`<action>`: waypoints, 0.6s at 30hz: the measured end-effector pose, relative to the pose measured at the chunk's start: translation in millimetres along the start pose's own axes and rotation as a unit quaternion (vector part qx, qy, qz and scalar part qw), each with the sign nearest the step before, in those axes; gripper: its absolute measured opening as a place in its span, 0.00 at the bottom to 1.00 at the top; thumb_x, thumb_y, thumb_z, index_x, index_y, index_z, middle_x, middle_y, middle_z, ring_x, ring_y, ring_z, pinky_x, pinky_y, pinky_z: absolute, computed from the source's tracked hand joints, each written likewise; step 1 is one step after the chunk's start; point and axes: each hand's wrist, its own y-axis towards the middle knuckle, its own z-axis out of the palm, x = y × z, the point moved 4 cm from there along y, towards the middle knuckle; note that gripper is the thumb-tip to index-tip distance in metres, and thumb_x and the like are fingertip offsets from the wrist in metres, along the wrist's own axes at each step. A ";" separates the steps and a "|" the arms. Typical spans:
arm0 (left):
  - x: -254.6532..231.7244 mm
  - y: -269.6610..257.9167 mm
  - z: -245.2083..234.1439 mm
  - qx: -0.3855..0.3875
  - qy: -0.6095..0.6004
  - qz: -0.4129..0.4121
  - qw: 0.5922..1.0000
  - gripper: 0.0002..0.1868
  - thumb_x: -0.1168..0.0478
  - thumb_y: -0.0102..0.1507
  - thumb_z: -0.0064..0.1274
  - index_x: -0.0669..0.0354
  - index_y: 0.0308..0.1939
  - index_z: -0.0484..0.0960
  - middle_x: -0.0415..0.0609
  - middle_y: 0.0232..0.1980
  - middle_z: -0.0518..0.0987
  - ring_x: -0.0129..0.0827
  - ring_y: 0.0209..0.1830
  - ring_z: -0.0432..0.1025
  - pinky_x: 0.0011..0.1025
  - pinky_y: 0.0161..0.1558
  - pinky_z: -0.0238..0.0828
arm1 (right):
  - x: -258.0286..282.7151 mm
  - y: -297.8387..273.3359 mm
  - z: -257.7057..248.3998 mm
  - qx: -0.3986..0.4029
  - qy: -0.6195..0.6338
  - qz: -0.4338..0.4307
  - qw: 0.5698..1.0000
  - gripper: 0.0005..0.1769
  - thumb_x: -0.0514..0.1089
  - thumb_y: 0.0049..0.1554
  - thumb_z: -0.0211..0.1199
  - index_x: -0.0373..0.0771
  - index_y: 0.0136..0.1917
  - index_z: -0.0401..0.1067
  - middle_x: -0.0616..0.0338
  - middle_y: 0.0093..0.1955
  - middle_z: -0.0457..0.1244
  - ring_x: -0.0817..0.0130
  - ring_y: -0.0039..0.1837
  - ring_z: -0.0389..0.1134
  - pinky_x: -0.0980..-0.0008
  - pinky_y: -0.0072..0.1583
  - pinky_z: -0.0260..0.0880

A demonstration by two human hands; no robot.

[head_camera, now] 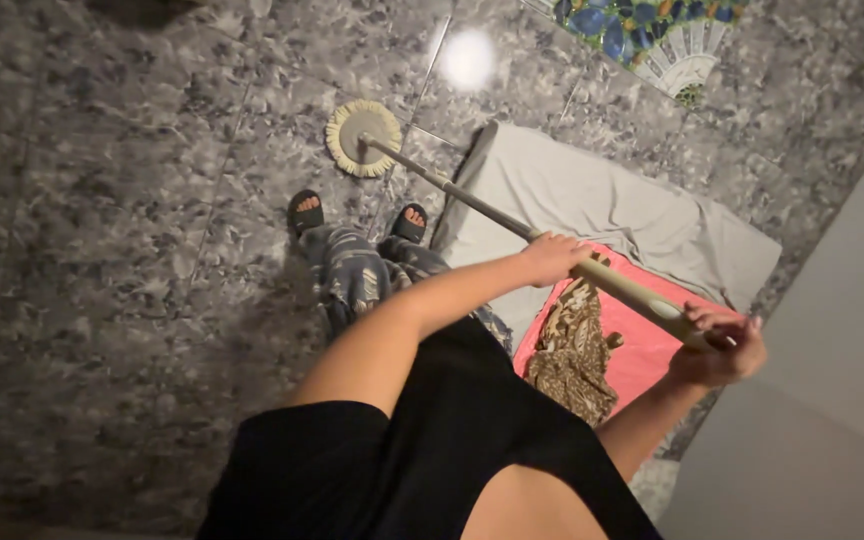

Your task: The person mops a tiled floor using a spin mop, moving back and forth across the room. The person dips the mop into a bucket and continues mopping different areas of the floor.

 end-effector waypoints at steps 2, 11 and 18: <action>4.8 2.2 -2.7 0.008 -0.013 -0.016 1.000 0.30 0.62 0.65 0.42 0.49 0.72 0.59 0.54 0.67 0.71 0.49 0.64 0.66 0.51 0.63 0.59 | -18.2 10.0 -2.3 -0.014 0.047 -0.001 0.999 0.25 0.53 0.60 0.54 0.44 0.24 0.59 0.56 0.23 0.53 0.57 0.30 0.61 0.56 0.44 0.73; 140.4 -1.6 26.7 -0.085 0.059 -0.143 0.984 0.29 0.48 0.67 0.52 0.40 0.72 0.64 0.48 0.61 0.75 0.47 0.66 0.70 0.59 0.63 0.64 | -121.1 24.8 61.8 0.038 0.031 -0.169 0.984 0.20 0.43 0.55 0.66 0.39 0.28 0.60 0.51 0.24 0.58 0.60 0.30 0.65 0.60 0.41 0.73; 294.6 -145.4 -42.1 -0.097 0.118 -0.396 0.906 0.23 0.51 0.69 0.45 0.33 0.69 0.71 0.44 0.70 0.71 0.44 0.74 0.59 0.71 0.69 0.45 | -254.9 -40.2 195.5 0.158 -0.283 -0.410 0.853 0.12 0.31 0.42 0.70 0.48 0.34 0.75 0.66 0.29 0.67 0.67 0.34 0.69 0.70 0.45 0.67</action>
